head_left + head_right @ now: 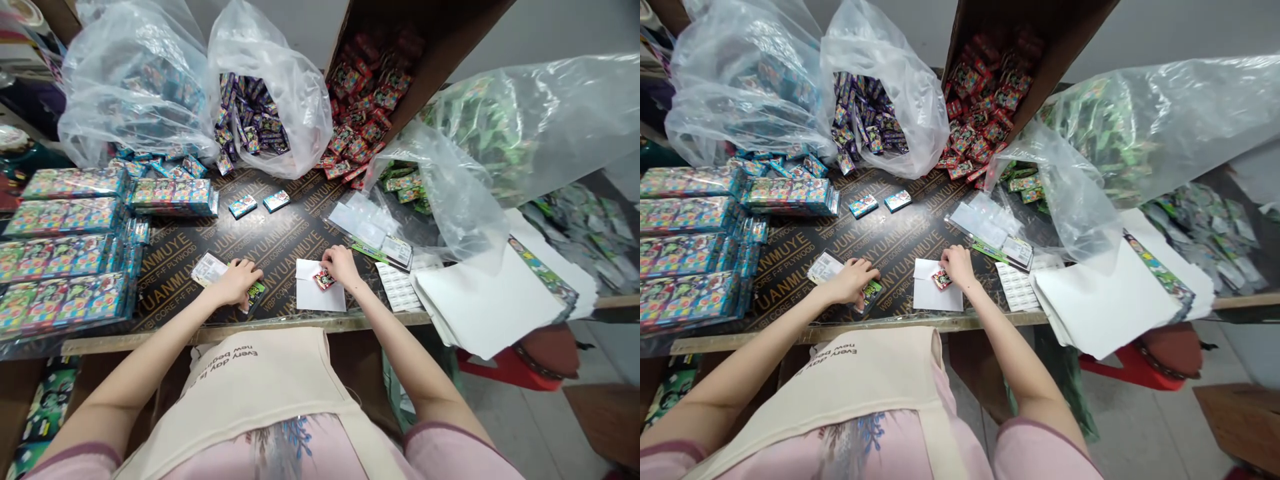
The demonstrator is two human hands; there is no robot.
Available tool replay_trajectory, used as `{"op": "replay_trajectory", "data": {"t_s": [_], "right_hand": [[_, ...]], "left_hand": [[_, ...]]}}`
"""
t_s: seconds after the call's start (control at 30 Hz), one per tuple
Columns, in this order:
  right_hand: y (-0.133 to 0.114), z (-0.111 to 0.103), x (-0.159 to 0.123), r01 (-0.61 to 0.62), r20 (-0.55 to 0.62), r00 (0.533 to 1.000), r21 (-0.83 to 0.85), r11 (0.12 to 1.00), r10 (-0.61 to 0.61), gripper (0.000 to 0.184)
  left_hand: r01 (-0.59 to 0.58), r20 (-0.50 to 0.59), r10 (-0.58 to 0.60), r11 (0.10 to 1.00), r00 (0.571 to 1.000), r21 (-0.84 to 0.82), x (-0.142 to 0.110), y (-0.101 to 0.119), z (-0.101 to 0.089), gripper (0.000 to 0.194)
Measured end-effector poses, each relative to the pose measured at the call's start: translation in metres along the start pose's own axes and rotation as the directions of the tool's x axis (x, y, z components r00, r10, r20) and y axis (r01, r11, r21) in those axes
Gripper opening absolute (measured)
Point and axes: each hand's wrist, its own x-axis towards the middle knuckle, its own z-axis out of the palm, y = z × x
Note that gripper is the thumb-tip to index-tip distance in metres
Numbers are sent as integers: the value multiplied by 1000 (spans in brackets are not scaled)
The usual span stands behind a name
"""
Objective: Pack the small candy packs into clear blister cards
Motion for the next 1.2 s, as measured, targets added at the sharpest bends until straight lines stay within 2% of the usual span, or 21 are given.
{"op": "replay_trajectory", "data": {"t_s": [0.1,0.17,0.23,0.3,0.37,0.4,0.47,0.53,0.57,0.63,0.73,0.77,0.83,0.9,1.07,1.2], "right_hand": [[-2,2,-4,42,-11,999,6,999,-42,10],[-2,2,-7,55,-22,998,8,998,-55,11],[-1,3,-8,57,-28,998,11,998,-56,12],[2,2,-8,44,-16,999,45,998,-43,11],[4,0,-7,11,-14,1000,117,993,-10,9],[3,-2,-6,-2,-43,999,155,988,9,8],[-5,-9,-4,1,-177,983,235,972,42,4],[-25,-19,-3,56,-328,942,352,934,68,6],[-39,-23,-3,98,-365,928,444,891,80,13],[-72,-32,-4,174,-342,936,660,731,86,29],[-121,-38,-5,197,-229,973,889,414,29,39],[-133,-39,-5,185,-202,979,925,332,17,40],[-150,-39,-4,160,-169,985,959,234,19,40],[-158,-40,-4,150,-161,986,967,204,39,38],[-159,-44,-4,135,-140,990,967,216,7,43],[-158,-46,-2,140,-143,990,960,244,-5,33]], "left_hand": [[37,75,-29,993,997,-108,4,-1,-9,49],[78,61,-65,966,996,-246,1,-2,-20,39],[73,-82,-116,911,990,-406,-3,-4,-34,35],[-10,-263,-159,840,952,-543,-9,-6,-46,42],[-104,-378,-199,756,904,-647,-13,-8,-53,45],[-140,-407,-225,706,885,-694,-14,-8,-53,42],[-188,-426,-297,589,855,-786,-15,-8,-47,34],[-208,-402,-364,467,840,-859,-15,-5,-36,30],[-209,-385,-396,418,834,-884,-14,-3,-30,30],[-207,-366,-452,364,813,-908,-14,1,-23,32],[-193,-372,-515,367,772,-910,-16,3,-26,27],[-184,-374,-525,378,764,-907,-18,3,-29,25],[-163,-370,-530,396,763,-904,-21,1,-38,25],[-149,-367,-526,409,767,-900,-24,-2,-45,25],[-166,-401,-514,443,758,-881,-27,-4,-50,24],[-165,-441,-492,506,751,-846,-28,-1,-50,20]]}}
